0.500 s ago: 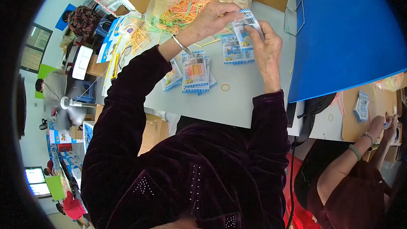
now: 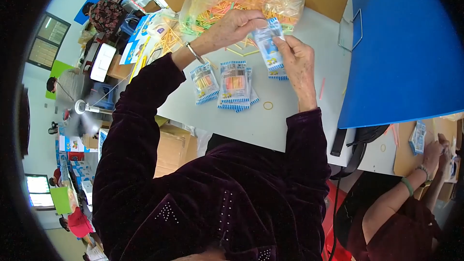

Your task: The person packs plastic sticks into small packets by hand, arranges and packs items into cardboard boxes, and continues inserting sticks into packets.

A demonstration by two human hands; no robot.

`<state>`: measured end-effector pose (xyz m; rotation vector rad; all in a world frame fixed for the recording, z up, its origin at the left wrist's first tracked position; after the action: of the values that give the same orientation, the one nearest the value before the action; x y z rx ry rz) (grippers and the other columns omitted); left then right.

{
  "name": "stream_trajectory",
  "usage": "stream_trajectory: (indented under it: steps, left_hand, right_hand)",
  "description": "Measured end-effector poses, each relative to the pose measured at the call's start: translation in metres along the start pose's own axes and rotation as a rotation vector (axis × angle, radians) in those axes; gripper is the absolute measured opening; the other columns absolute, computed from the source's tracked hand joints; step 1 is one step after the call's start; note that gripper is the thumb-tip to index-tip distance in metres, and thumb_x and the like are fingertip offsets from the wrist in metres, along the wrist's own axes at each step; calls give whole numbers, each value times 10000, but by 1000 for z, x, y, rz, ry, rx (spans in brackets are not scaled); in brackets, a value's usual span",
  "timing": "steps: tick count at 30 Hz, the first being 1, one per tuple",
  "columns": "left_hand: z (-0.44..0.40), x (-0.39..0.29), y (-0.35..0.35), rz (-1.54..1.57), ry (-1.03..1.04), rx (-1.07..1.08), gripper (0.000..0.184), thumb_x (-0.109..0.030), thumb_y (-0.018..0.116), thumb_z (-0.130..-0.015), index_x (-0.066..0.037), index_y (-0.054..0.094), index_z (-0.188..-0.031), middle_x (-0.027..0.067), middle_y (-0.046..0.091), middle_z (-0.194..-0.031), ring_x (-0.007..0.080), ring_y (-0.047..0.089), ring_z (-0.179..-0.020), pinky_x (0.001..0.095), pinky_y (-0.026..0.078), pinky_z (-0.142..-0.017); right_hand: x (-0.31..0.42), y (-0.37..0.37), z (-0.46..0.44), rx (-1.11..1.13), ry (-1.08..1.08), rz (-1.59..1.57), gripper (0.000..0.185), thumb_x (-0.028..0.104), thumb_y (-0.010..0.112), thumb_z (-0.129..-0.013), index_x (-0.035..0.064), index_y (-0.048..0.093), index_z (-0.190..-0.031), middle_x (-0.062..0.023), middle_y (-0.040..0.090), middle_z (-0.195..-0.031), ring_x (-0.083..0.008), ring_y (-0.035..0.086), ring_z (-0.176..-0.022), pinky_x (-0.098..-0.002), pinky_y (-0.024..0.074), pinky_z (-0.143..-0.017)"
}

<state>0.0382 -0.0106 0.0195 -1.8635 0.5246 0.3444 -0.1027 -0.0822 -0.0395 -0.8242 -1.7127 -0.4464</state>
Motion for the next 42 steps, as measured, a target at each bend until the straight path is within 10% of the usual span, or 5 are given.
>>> stream_trajectory:
  steps: [3,12,24,42]
  left_hand:
    - [5,26,-32,36,-41,-79,221,-177,512,-900,-8,594,-1017,102,634,-925,171,589,-924,263,460,-789]
    - [68,109,-66,-413,74,-47,78,-37,521,-752,-1,587,-772,144,579,-710,319,569,-699,374,466,-633]
    - [56,137,-36,-1104,26,212,210,-95,555,-769,-86,607,-972,139,417,-1246,321,394,-1148,494,364,-897]
    - [50,152,-19,-1257,91,141,197,-148,486,-816,-36,585,-943,128,407,-1269,301,342,-1210,494,284,-990]
  right_hand:
    - [-12,-8,1,-71,21,-153,197,171,596,-862,-21,642,-858,52,552,-672,-15,441,-604,-183,360,-533]
    - [-71,-7,-4,-4,166,-60,180,159,595,-857,-5,638,-799,69,542,-665,-7,427,-595,-174,346,-531]
    - [-76,-6,-2,33,184,-84,192,159,599,-856,11,617,-735,81,505,-642,-2,389,-585,-181,317,-513]
    - [-68,-4,-1,42,133,27,276,169,591,-859,21,516,-639,80,391,-577,-17,307,-553,-209,264,-486]
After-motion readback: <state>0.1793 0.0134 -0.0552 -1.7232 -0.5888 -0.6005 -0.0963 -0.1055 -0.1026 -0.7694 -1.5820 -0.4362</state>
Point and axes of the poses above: each hand's wrist, its own z-axis away from the middle knuckle, its own y-axis out of the palm, x = y × z, the point moved 5 cm from there along -z, towards the middle knuckle
